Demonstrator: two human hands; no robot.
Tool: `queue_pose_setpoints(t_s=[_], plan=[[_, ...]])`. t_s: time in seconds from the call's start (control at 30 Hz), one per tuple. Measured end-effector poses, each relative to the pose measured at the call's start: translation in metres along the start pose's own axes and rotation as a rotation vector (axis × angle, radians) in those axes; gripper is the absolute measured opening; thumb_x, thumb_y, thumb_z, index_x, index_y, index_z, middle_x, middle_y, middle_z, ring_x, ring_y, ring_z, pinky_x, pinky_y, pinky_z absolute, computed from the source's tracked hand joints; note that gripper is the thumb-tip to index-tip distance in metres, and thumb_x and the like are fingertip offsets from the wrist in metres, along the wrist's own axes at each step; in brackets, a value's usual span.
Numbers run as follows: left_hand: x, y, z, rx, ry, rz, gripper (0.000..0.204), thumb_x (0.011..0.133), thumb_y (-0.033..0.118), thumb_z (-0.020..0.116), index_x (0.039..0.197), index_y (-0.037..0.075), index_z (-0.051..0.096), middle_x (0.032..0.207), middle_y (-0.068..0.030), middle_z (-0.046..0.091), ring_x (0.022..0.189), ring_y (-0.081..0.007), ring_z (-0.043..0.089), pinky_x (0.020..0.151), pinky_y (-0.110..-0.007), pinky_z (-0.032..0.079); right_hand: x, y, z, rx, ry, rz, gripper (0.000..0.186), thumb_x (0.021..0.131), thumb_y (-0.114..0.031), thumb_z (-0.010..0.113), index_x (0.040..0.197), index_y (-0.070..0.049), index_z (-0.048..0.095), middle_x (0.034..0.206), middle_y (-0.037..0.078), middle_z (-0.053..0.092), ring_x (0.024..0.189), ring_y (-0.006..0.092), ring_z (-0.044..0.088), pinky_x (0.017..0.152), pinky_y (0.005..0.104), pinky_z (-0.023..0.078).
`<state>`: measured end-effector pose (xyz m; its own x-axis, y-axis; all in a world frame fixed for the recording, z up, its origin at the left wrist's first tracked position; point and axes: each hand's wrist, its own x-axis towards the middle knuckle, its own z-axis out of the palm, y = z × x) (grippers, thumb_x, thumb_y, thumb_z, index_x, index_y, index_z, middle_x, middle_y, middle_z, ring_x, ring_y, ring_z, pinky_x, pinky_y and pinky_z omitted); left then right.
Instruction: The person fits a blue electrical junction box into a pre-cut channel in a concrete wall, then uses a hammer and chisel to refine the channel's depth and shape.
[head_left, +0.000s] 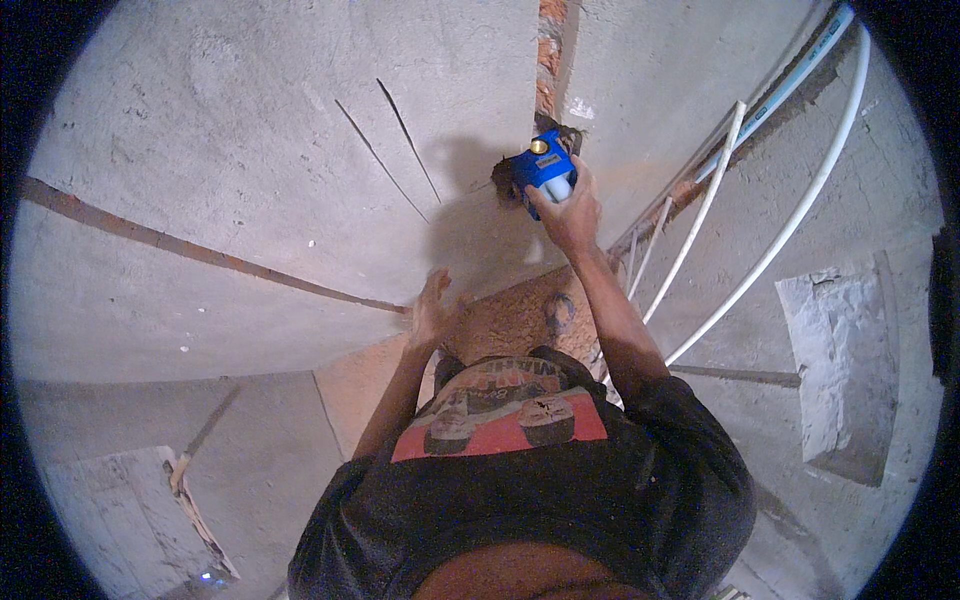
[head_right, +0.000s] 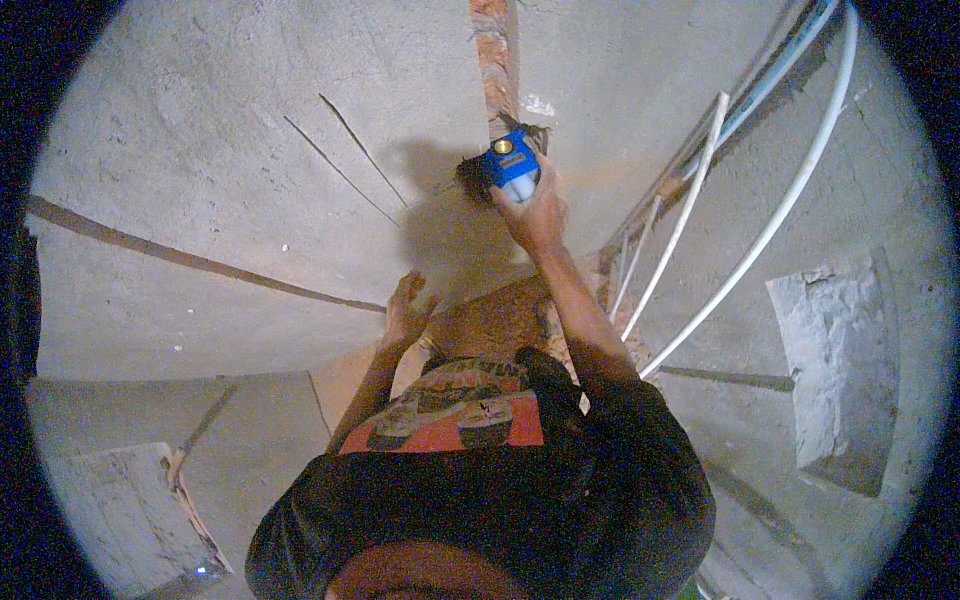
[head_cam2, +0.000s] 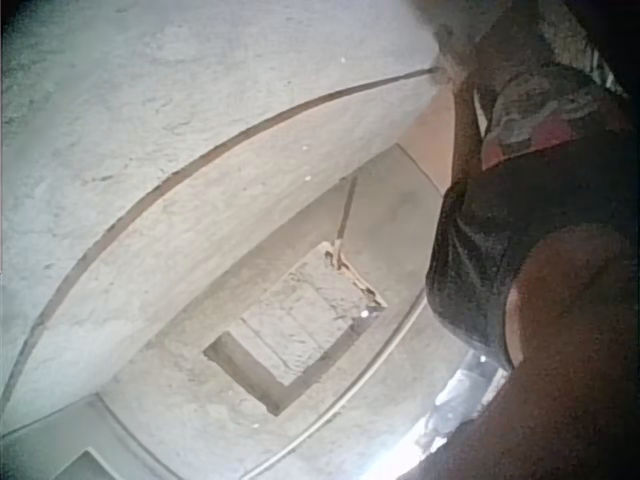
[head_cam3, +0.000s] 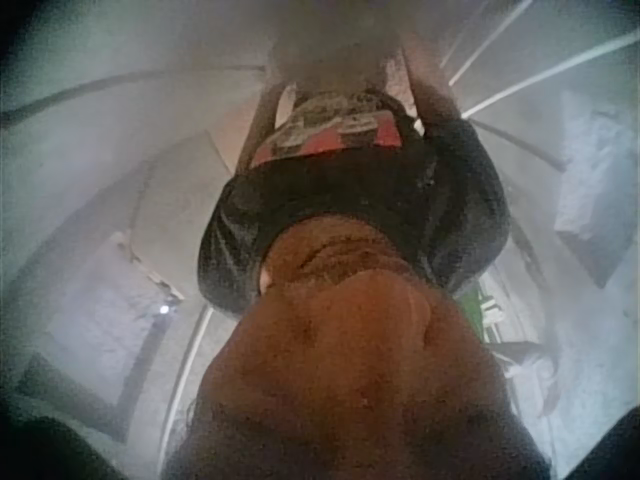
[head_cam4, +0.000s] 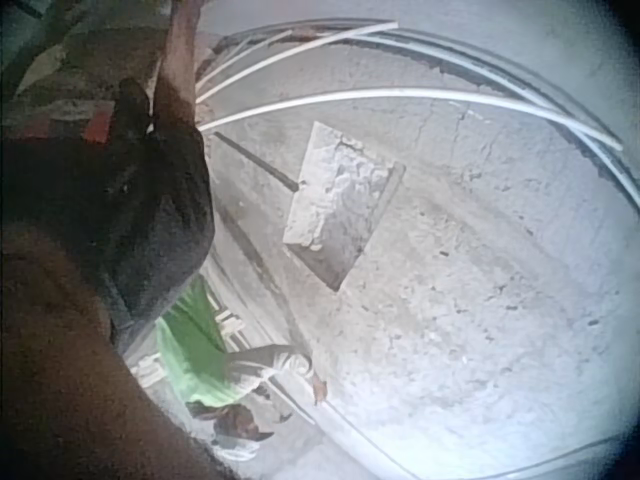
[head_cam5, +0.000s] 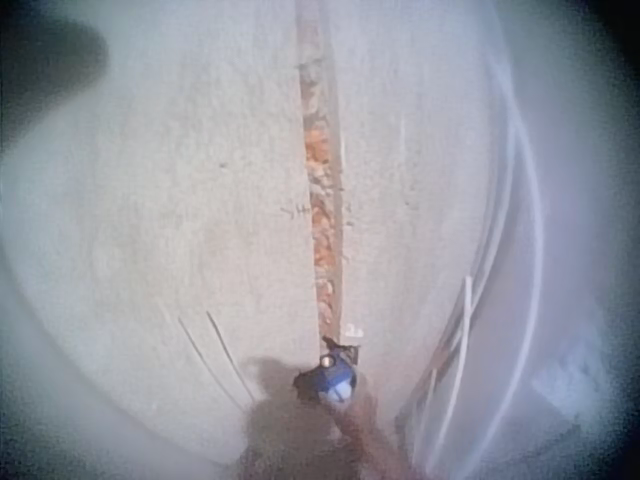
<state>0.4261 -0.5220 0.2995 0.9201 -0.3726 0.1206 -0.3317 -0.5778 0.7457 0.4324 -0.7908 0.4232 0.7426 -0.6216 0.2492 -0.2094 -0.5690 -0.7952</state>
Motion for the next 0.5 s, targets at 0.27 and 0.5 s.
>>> queue_pose_setpoints(t_s=[0.27, 0.5], plan=[[-0.01, -0.011, -0.003, 0.008, -0.045, -0.064, 0.052, 0.078, 0.024, 0.069, 0.119, 0.003, 0.047, 0.108, -0.017, 0.059, 0.1, -0.0309, 0.058, 0.085, -0.038, 0.045, 0.018, 0.026, 0.027, 0.01, 0.077, -0.155, 0.083, 0.067, -0.044, 0.073, 0.131, -0.007, 0.035, 0.116, 0.021, 0.054, 0.102, 0.0378, 0.055, 0.084, 0.0447, 0.045], [-0.021, -0.026, 0.001, -0.011, -0.037, -0.13, 0.051, 0.075, 0.022, 0.069, 0.116, 0.002, 0.048, 0.106, -0.0166, 0.059, 0.102, -0.0296, 0.057, 0.087, -0.037, 0.044, 0.024, 0.019, 0.04, 0.02, 0.096, -0.104, 0.083, 0.066, -0.041, 0.076, 0.129, -0.006, 0.035, 0.11, 0.023, 0.056, 0.101, 0.038, 0.056, 0.085, 0.0442, 0.045]])
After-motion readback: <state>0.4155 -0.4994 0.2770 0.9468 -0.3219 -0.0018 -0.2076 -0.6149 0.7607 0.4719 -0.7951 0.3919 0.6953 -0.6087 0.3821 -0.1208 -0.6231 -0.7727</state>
